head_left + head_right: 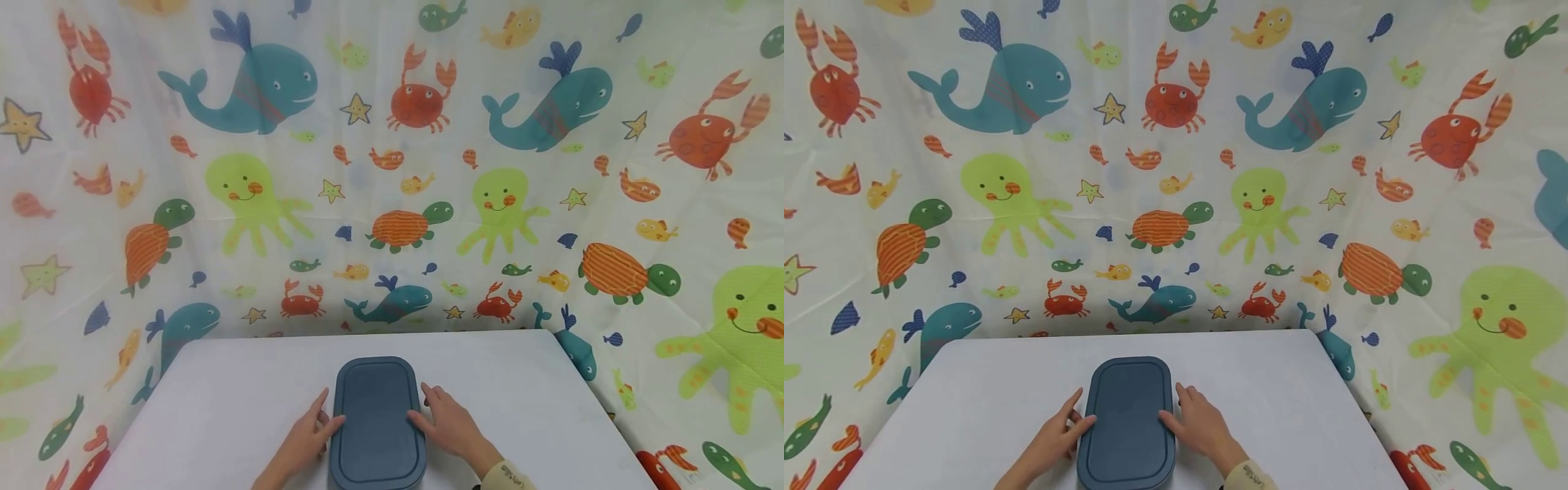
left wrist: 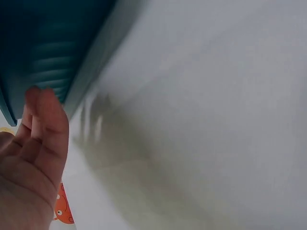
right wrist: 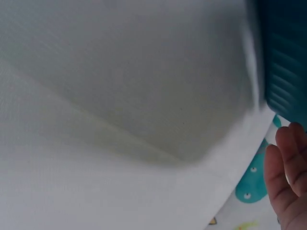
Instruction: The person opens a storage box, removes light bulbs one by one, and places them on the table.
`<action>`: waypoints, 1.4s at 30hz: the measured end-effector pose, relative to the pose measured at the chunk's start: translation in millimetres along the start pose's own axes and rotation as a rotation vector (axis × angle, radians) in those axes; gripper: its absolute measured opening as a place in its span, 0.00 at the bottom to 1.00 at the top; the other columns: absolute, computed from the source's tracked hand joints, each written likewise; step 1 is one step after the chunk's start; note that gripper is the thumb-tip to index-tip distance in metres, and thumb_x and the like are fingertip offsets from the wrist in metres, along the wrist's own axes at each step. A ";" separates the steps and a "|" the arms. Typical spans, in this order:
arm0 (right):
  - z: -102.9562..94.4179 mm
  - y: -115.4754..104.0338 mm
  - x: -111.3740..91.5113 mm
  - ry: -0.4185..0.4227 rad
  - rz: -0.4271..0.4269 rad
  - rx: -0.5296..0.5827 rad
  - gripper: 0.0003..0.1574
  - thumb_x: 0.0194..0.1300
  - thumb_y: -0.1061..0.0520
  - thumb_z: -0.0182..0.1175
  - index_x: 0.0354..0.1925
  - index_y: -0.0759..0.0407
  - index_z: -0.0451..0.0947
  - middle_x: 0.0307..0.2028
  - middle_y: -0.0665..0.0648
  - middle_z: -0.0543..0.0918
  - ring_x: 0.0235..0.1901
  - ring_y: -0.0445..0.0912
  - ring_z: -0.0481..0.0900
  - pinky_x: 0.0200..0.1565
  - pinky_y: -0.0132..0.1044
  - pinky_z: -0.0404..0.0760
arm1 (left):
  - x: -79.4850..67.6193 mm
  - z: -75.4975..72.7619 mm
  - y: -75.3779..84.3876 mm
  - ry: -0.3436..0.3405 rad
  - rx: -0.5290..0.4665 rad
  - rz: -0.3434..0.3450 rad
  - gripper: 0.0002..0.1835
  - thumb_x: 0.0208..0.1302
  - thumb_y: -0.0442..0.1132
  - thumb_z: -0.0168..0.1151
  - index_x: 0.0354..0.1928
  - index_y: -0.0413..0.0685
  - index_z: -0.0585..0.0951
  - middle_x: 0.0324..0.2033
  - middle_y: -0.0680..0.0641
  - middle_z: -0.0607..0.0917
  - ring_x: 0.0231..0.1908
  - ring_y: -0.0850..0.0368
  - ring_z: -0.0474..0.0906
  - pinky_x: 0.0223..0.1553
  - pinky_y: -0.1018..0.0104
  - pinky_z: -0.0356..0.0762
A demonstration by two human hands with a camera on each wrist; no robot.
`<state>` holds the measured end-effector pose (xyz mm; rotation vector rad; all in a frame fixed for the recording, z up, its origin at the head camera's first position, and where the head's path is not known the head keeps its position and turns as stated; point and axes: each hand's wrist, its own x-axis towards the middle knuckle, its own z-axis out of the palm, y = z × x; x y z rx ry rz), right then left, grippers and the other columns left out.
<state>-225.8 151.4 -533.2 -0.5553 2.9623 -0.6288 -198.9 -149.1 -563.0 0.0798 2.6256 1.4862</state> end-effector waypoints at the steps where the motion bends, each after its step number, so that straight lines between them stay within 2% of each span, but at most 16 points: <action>1: 0.8 0.0 -0.1 -0.002 0.001 0.002 0.50 0.68 0.28 0.48 0.67 0.66 0.66 0.43 0.52 0.75 0.37 0.43 0.73 0.39 0.42 0.78 | -0.2 0.9 -0.1 -0.011 0.005 0.008 0.48 0.65 0.58 0.61 0.74 0.33 0.53 0.31 0.49 0.74 0.21 0.58 0.72 0.21 0.66 0.73; 7: 5.7 1.8 0.8 -0.025 0.000 -0.006 0.53 0.67 0.25 0.45 0.69 0.66 0.64 0.43 0.52 0.74 0.38 0.42 0.72 0.40 0.42 0.78 | -0.6 3.3 0.8 -0.061 0.002 0.040 0.50 0.65 0.57 0.62 0.75 0.34 0.49 0.32 0.49 0.72 0.18 0.60 0.71 0.19 0.66 0.73; 13: 7.9 2.8 3.0 -0.066 -0.019 -0.012 0.58 0.65 0.22 0.43 0.71 0.66 0.60 0.48 0.55 0.74 0.43 0.45 0.74 0.46 0.47 0.78 | 0.9 4.2 4.0 -0.099 0.004 0.018 0.53 0.64 0.60 0.62 0.76 0.36 0.46 0.31 0.49 0.72 0.19 0.59 0.71 0.20 0.67 0.70; 17: 7.4 2.5 4.2 -0.087 -0.020 0.011 0.60 0.65 0.21 0.42 0.72 0.66 0.58 0.51 0.57 0.74 0.48 0.47 0.75 0.51 0.49 0.77 | 2.5 4.0 5.6 -0.112 0.012 0.030 0.54 0.63 0.60 0.63 0.76 0.37 0.46 0.28 0.49 0.72 0.18 0.59 0.71 0.20 0.67 0.70; 24: 8.1 3.6 5.5 -0.090 -0.025 0.045 0.59 0.66 0.22 0.43 0.73 0.66 0.56 0.51 0.56 0.73 0.47 0.46 0.73 0.52 0.50 0.76 | 5.3 -0.3 7.6 -0.136 0.045 0.068 0.55 0.62 0.60 0.63 0.76 0.35 0.45 0.21 0.52 0.75 0.16 0.59 0.71 0.26 0.66 0.69; 29: 9.6 4.4 6.2 -0.102 -0.018 0.069 0.60 0.65 0.21 0.41 0.74 0.65 0.54 0.55 0.57 0.72 0.49 0.47 0.72 0.54 0.51 0.74 | 4.6 -3.0 9.3 -0.152 0.048 0.054 0.56 0.61 0.60 0.64 0.76 0.35 0.45 0.18 0.54 0.74 0.15 0.59 0.70 0.21 0.67 0.70; 36: 6.1 2.5 7.6 -0.077 -0.033 0.050 0.60 0.65 0.21 0.41 0.74 0.64 0.54 0.50 0.52 0.71 0.44 0.43 0.68 0.47 0.45 0.75 | 4.6 -6.7 12.8 -0.167 0.043 0.050 0.56 0.61 0.60 0.64 0.76 0.34 0.44 0.18 0.53 0.74 0.15 0.58 0.70 0.19 0.66 0.70; 42: 3.3 -0.5 7.7 -0.046 -0.056 0.043 0.58 0.66 0.23 0.43 0.73 0.64 0.55 0.51 0.53 0.71 0.45 0.43 0.69 0.49 0.46 0.76 | 3.4 -9.0 14.2 -0.170 0.048 0.041 0.57 0.61 0.60 0.64 0.76 0.35 0.44 0.18 0.53 0.74 0.15 0.57 0.70 0.19 0.66 0.70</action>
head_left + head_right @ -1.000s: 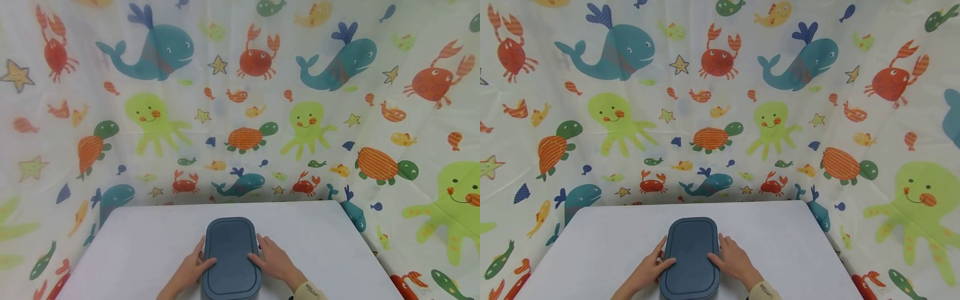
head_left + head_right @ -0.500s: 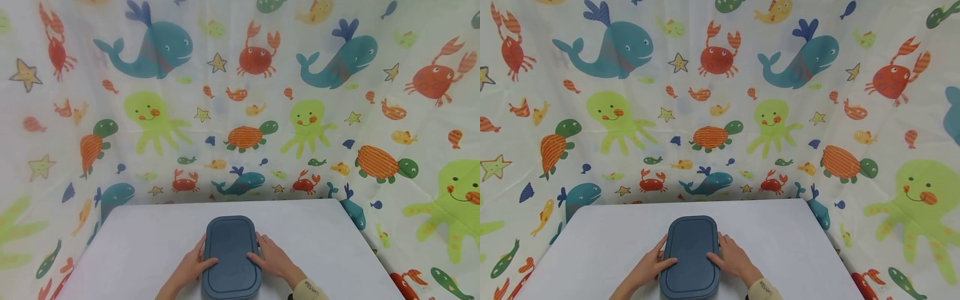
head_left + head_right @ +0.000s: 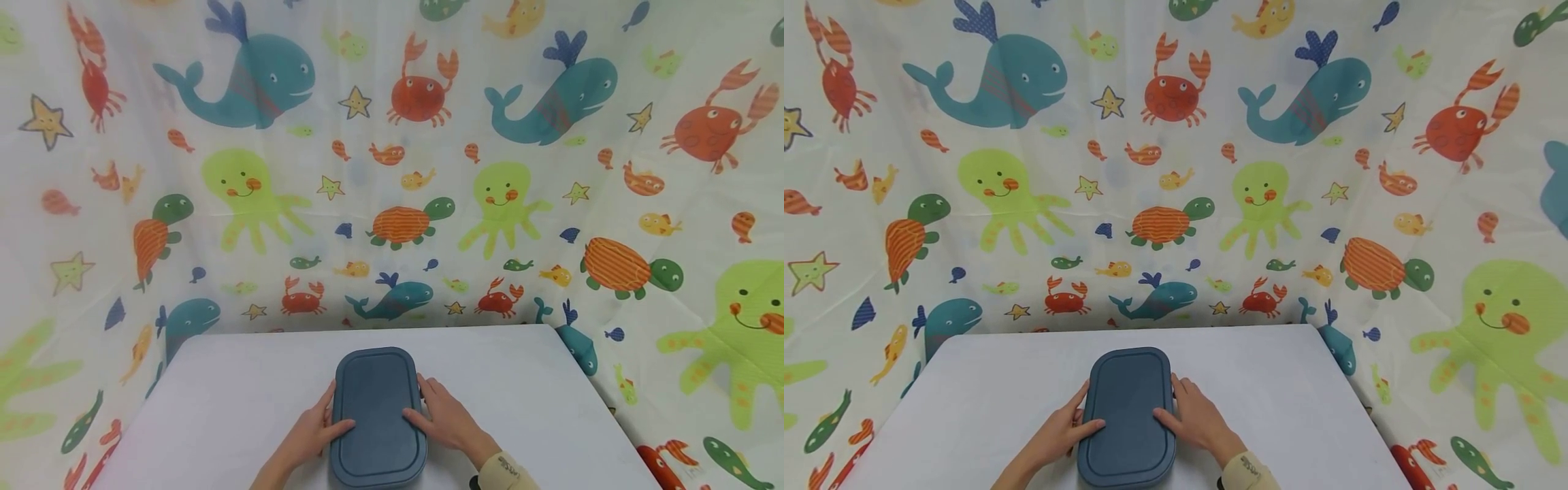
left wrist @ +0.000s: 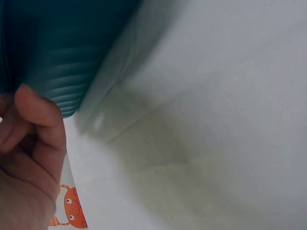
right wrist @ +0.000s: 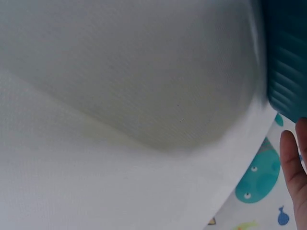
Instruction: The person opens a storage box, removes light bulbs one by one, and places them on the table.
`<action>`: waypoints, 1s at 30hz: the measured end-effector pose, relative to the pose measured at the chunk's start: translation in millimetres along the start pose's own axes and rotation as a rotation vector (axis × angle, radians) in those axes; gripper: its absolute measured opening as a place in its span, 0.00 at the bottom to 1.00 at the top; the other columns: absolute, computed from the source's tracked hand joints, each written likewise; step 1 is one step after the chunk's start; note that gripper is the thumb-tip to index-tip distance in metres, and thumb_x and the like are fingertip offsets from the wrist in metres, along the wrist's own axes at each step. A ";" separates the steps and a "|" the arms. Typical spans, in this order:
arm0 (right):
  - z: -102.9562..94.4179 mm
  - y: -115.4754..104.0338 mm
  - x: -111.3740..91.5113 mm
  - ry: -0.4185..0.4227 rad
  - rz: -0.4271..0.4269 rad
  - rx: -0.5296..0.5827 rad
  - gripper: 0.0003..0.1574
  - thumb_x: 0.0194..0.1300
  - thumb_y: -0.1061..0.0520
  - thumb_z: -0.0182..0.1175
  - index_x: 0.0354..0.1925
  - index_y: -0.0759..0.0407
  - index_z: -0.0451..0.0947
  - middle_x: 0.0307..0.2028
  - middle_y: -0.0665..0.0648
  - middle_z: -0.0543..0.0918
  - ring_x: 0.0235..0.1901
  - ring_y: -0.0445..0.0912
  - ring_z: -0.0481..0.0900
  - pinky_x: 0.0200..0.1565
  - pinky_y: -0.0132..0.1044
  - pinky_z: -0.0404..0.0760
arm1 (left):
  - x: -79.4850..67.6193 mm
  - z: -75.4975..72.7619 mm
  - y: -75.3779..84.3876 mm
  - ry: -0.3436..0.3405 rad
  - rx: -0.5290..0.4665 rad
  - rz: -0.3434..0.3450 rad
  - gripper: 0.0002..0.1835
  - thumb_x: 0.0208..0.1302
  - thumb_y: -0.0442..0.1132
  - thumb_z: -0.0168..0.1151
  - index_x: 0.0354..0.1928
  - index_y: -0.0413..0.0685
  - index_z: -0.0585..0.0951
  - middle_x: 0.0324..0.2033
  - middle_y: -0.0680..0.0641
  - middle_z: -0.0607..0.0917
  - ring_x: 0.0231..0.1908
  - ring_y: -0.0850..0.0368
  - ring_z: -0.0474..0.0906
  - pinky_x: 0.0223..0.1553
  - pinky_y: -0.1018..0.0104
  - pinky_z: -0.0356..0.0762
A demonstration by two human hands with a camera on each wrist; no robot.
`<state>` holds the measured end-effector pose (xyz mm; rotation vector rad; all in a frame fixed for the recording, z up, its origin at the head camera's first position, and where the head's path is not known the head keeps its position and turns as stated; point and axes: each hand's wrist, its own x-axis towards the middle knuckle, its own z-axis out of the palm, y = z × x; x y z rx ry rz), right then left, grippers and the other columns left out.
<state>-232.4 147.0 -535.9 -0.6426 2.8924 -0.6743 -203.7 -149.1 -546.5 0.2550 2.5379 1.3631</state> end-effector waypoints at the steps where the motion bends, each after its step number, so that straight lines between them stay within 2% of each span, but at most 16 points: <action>1: 0.0 -0.3 0.1 0.004 -0.004 -0.002 0.58 0.66 0.23 0.43 0.73 0.65 0.55 0.51 0.53 0.72 0.45 0.43 0.69 0.50 0.46 0.76 | -0.4 -0.3 0.2 0.001 -0.001 -0.001 0.57 0.61 0.60 0.64 0.76 0.35 0.44 0.18 0.53 0.74 0.15 0.57 0.70 0.19 0.66 0.70; 7: -1.2 -2.6 1.1 0.043 -0.032 -0.030 0.56 0.67 0.23 0.42 0.73 0.64 0.57 0.51 0.53 0.72 0.47 0.43 0.70 0.51 0.44 0.76 | -1.6 -3.6 4.2 0.020 -0.020 -0.012 0.56 0.61 0.60 0.64 0.76 0.36 0.45 0.18 0.53 0.75 0.16 0.58 0.70 0.20 0.66 0.69; 16: -5.5 -10.9 4.2 0.093 -0.054 -0.058 0.56 0.67 0.23 0.42 0.71 0.65 0.60 0.47 0.51 0.72 0.43 0.42 0.66 0.45 0.41 0.73 | -2.4 -9.6 3.9 0.021 -0.097 -0.027 0.56 0.61 0.60 0.64 0.77 0.41 0.42 0.26 0.52 0.82 0.17 0.57 0.72 0.20 0.65 0.70; 20: -6.3 -17.9 6.7 0.103 -0.058 -0.076 0.57 0.67 0.23 0.43 0.71 0.66 0.60 0.51 0.55 0.74 0.43 0.43 0.67 0.46 0.43 0.74 | -6.1 -13.8 4.8 0.025 -0.122 -0.038 0.57 0.61 0.59 0.65 0.77 0.42 0.41 0.29 0.51 0.84 0.17 0.56 0.72 0.20 0.64 0.71; 24: -6.5 -25.9 8.5 0.103 -0.067 -0.086 0.56 0.67 0.24 0.43 0.71 0.67 0.60 0.55 0.59 0.74 0.46 0.46 0.71 0.50 0.46 0.75 | -12.3 -20.2 3.8 0.037 -0.138 -0.031 0.55 0.62 0.57 0.64 0.77 0.43 0.41 0.30 0.51 0.84 0.16 0.55 0.71 0.19 0.64 0.70; 30: -6.9 -37.6 9.8 0.085 -0.066 -0.105 0.57 0.67 0.23 0.43 0.70 0.68 0.62 0.56 0.62 0.75 0.46 0.48 0.72 0.50 0.49 0.75 | -17.2 -27.4 -2.4 0.033 -0.149 -0.020 0.53 0.64 0.55 0.64 0.78 0.44 0.41 0.29 0.50 0.83 0.15 0.55 0.70 0.18 0.64 0.72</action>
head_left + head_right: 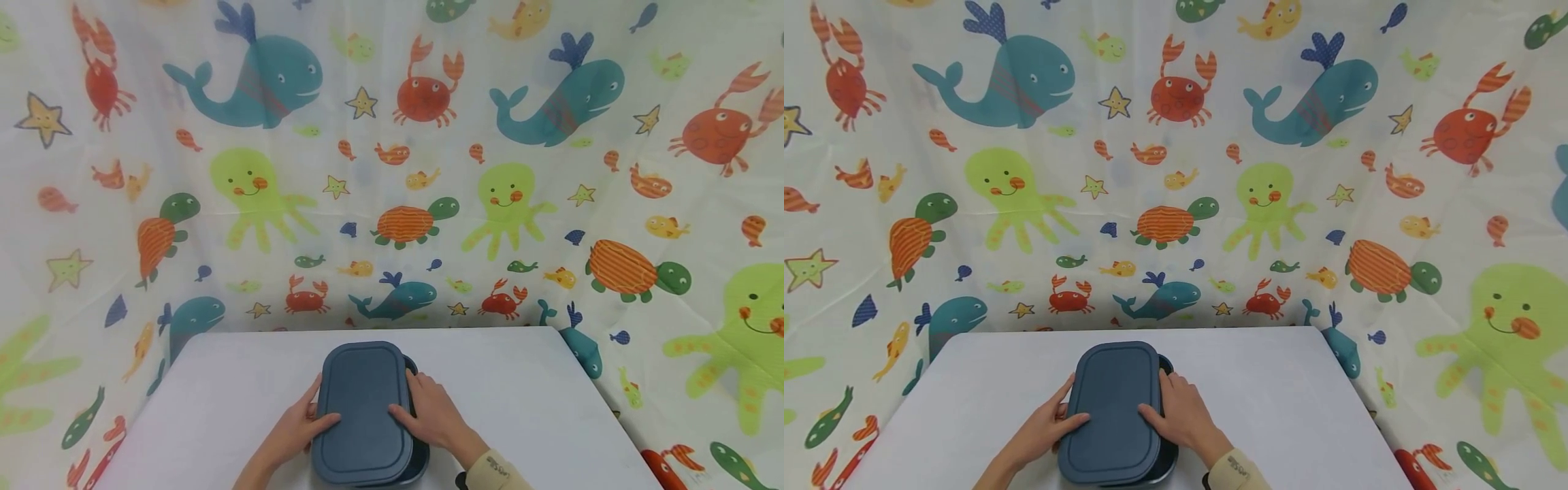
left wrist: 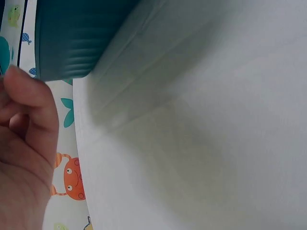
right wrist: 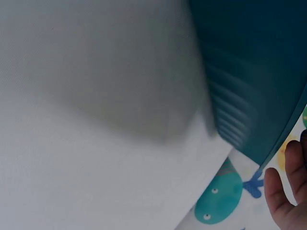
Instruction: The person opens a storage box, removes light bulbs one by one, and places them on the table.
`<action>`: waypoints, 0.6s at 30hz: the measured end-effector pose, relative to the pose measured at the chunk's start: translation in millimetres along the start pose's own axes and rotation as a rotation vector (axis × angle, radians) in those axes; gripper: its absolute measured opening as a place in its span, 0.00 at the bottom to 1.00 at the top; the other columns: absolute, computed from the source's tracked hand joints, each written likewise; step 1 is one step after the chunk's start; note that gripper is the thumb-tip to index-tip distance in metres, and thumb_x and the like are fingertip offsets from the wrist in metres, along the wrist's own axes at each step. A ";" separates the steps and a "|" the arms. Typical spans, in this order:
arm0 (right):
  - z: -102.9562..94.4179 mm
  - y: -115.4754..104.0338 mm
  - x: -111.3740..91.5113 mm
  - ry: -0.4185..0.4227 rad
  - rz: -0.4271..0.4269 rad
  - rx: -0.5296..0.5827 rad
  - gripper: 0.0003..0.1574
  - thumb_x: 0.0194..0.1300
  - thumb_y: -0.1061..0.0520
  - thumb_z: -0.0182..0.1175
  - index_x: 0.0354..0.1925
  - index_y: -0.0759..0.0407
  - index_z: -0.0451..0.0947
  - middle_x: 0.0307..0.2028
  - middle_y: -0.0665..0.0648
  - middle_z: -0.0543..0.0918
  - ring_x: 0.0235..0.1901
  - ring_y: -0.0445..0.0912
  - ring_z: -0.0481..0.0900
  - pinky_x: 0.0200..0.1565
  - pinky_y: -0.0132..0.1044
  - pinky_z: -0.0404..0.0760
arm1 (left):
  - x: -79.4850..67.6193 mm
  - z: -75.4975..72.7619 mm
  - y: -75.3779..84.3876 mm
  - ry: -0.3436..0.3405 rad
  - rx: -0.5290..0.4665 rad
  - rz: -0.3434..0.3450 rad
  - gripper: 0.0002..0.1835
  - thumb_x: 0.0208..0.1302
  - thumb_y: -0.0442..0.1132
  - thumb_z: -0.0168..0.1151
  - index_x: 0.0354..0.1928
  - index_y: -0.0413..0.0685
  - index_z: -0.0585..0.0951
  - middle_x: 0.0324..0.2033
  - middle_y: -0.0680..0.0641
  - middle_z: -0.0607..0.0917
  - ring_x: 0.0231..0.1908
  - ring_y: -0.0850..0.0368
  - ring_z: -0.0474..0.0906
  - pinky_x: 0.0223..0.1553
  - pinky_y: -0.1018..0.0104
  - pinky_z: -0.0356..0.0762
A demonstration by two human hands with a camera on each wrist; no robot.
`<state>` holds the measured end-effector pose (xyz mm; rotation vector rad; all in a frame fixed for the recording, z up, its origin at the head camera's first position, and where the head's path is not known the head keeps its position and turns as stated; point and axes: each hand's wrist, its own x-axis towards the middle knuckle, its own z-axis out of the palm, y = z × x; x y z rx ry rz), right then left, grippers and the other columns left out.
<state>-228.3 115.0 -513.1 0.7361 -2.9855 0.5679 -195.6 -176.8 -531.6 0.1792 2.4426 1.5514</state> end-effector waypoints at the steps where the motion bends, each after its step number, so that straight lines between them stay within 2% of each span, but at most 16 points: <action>1: -0.2 -1.7 0.3 0.000 0.000 -0.003 0.57 0.67 0.23 0.43 0.70 0.68 0.62 0.56 0.62 0.75 0.45 0.48 0.72 0.49 0.49 0.75 | -0.2 -1.1 -0.6 0.001 -0.001 -0.005 0.53 0.64 0.55 0.64 0.78 0.45 0.41 0.28 0.49 0.83 0.15 0.56 0.70 0.18 0.64 0.72; 7: 2.6 -12.2 1.9 -0.010 0.021 -0.024 0.57 0.67 0.23 0.42 0.70 0.68 0.61 0.58 0.62 0.74 0.49 0.49 0.72 0.52 0.49 0.74 | -1.7 -9.0 -2.5 0.017 0.003 -0.039 0.53 0.63 0.58 0.63 0.78 0.47 0.43 0.28 0.49 0.83 0.15 0.55 0.71 0.19 0.63 0.72; 14: 6.4 -30.7 4.9 -0.036 0.032 -0.023 0.58 0.67 0.22 0.40 0.70 0.68 0.60 0.62 0.64 0.72 0.59 0.53 0.72 0.57 0.53 0.72 | -6.9 -23.2 -9.5 0.036 0.008 -0.069 0.51 0.64 0.56 0.63 0.78 0.48 0.45 0.32 0.47 0.84 0.16 0.54 0.72 0.24 0.62 0.74; 18: 8.9 -39.9 6.0 -0.030 0.035 -0.025 0.58 0.67 0.22 0.40 0.71 0.68 0.60 0.64 0.64 0.70 0.61 0.54 0.71 0.58 0.54 0.71 | -10.1 -27.5 -14.5 0.063 0.051 -0.083 0.50 0.63 0.57 0.63 0.78 0.47 0.47 0.42 0.44 0.86 0.30 0.55 0.79 0.37 0.56 0.78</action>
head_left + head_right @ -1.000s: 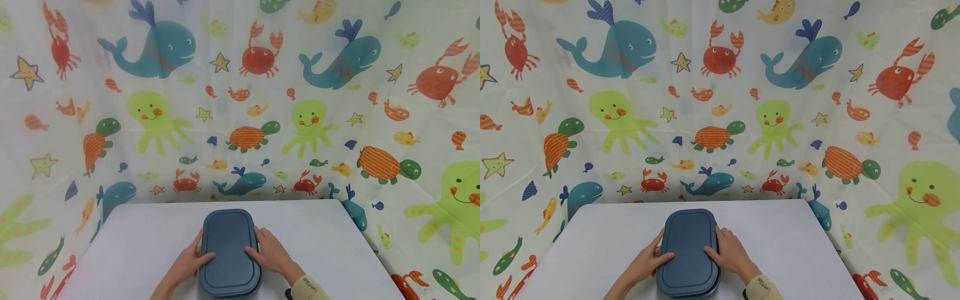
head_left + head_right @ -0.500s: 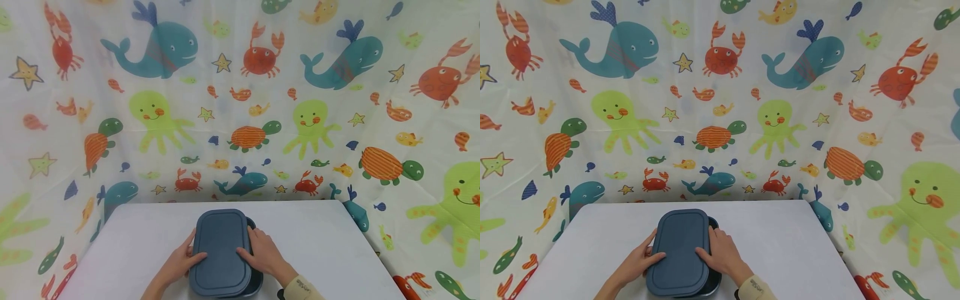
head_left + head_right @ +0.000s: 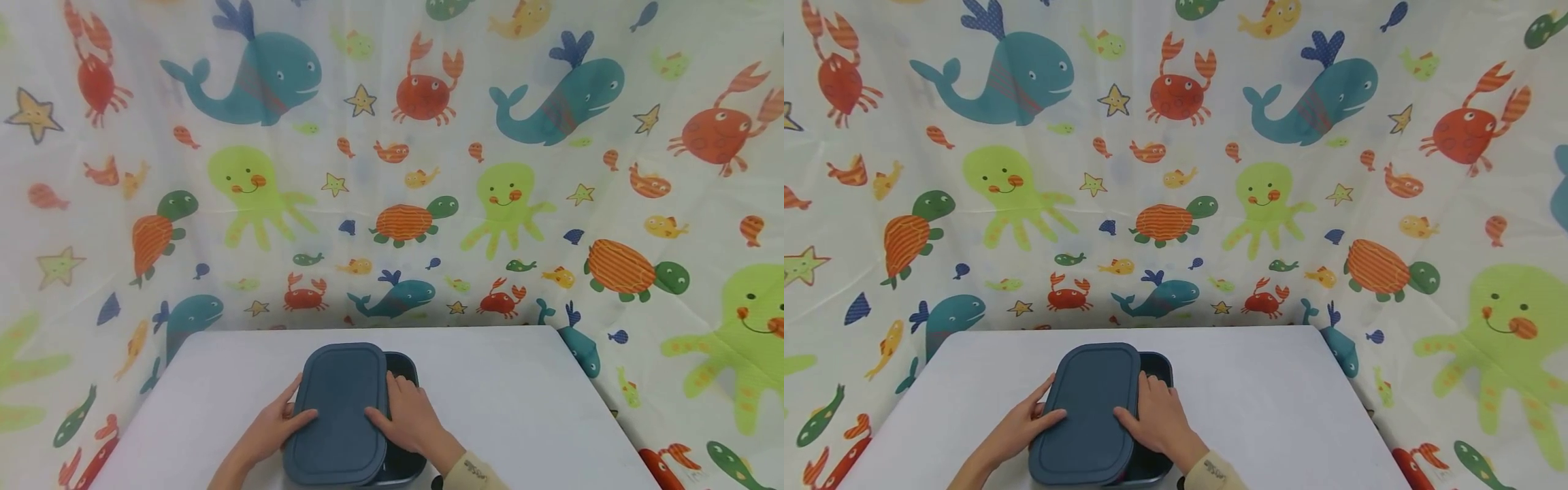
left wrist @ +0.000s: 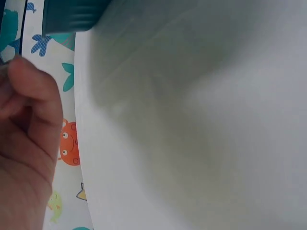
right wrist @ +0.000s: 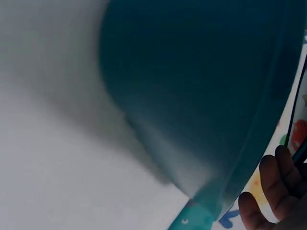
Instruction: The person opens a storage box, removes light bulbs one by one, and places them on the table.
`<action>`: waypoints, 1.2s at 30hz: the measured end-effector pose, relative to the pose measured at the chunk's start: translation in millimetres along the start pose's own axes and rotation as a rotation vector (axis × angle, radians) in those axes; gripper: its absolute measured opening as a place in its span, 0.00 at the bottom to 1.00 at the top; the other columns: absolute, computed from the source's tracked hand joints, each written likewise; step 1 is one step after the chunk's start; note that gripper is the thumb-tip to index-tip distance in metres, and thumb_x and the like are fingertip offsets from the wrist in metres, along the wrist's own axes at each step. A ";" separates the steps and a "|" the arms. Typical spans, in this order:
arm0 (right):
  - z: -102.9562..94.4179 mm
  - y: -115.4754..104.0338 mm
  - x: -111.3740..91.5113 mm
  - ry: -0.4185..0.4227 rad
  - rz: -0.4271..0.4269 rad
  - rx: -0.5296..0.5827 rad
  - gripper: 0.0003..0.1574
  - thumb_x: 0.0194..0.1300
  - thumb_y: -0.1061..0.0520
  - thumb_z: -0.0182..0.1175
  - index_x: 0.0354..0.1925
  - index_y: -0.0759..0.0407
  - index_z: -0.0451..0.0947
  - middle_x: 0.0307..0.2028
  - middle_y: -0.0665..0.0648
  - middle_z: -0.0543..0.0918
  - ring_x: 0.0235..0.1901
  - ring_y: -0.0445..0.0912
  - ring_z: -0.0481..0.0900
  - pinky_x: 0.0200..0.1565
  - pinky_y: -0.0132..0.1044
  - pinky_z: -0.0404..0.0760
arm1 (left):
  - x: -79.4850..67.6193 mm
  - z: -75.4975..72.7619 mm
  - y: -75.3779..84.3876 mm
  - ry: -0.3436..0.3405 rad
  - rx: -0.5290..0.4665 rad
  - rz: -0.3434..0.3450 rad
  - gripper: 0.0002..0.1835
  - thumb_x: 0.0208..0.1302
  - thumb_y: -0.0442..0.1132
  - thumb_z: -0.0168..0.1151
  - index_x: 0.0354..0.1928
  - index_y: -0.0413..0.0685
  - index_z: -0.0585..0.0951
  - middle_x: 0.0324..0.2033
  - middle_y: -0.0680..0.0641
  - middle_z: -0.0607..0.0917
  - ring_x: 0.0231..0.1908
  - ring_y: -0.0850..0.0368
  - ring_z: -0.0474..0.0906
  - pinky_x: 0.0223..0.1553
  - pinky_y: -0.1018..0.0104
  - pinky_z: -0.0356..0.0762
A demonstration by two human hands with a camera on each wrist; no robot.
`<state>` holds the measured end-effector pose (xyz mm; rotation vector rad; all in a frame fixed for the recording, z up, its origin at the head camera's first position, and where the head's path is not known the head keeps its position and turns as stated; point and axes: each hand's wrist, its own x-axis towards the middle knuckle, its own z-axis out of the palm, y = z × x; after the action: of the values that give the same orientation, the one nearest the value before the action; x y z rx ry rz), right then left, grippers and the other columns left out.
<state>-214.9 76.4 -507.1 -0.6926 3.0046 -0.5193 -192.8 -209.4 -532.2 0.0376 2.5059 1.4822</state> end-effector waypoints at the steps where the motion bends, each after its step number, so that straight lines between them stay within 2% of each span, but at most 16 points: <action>1: 0.5 -2.8 0.5 0.001 0.000 0.000 0.58 0.67 0.22 0.40 0.71 0.67 0.60 0.64 0.64 0.70 0.62 0.54 0.70 0.58 0.54 0.70 | -1.0 -1.4 -1.3 0.009 0.014 -0.004 0.50 0.63 0.57 0.63 0.77 0.46 0.48 0.44 0.43 0.86 0.33 0.55 0.80 0.40 0.54 0.78; 3: 2.0 -8.6 1.6 0.003 -0.003 0.001 0.57 0.67 0.23 0.40 0.71 0.67 0.59 0.64 0.64 0.70 0.62 0.54 0.70 0.58 0.54 0.70 | -3.6 -4.3 -4.1 0.033 0.047 -0.016 0.51 0.62 0.58 0.64 0.77 0.45 0.49 0.47 0.42 0.85 0.40 0.55 0.81 0.47 0.48 0.78; 7: 6.1 -21.6 3.8 0.009 -0.018 -0.001 0.57 0.67 0.23 0.41 0.71 0.68 0.59 0.63 0.64 0.71 0.61 0.53 0.71 0.56 0.54 0.71 | -9.3 -11.9 -10.0 0.064 0.081 -0.051 0.51 0.61 0.59 0.65 0.77 0.45 0.51 0.49 0.39 0.84 0.45 0.51 0.82 0.50 0.43 0.76; 11: 12.0 -35.4 5.9 0.024 -0.031 -0.012 0.57 0.67 0.23 0.43 0.70 0.69 0.60 0.60 0.63 0.73 0.58 0.52 0.73 0.54 0.52 0.73 | -15.7 -20.7 -17.5 0.074 0.082 -0.067 0.50 0.61 0.58 0.64 0.77 0.45 0.51 0.50 0.37 0.83 0.47 0.47 0.83 0.51 0.41 0.76; 20: 22.3 -62.5 6.4 -0.017 -0.011 0.001 0.59 0.63 0.22 0.47 0.70 0.67 0.60 0.64 0.61 0.71 0.57 0.51 0.73 0.56 0.51 0.72 | -32.2 -33.1 -38.8 0.078 0.067 -0.067 0.49 0.62 0.52 0.66 0.77 0.43 0.50 0.50 0.34 0.83 0.43 0.48 0.84 0.45 0.47 0.80; 28: 24.8 -76.8 9.1 -0.053 -0.023 -0.028 0.61 0.61 0.19 0.45 0.71 0.64 0.61 0.63 0.59 0.72 0.56 0.48 0.72 0.51 0.50 0.70 | -41.9 -45.3 -46.9 0.068 0.059 -0.117 0.50 0.63 0.54 0.64 0.77 0.44 0.48 0.54 0.32 0.80 0.49 0.43 0.82 0.47 0.46 0.79; 36: 30.2 -89.3 11.8 -0.078 -0.010 0.001 0.62 0.60 0.19 0.46 0.72 0.62 0.58 0.63 0.58 0.72 0.56 0.49 0.72 0.55 0.51 0.69 | -48.2 -54.3 -56.7 0.056 0.040 -0.138 0.50 0.65 0.52 0.63 0.77 0.42 0.46 0.52 0.32 0.81 0.47 0.44 0.83 0.45 0.47 0.79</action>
<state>-185.1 -13.8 -506.1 -0.7107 2.9296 -0.4820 -151.9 -290.5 -547.4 -0.1687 2.5254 1.3975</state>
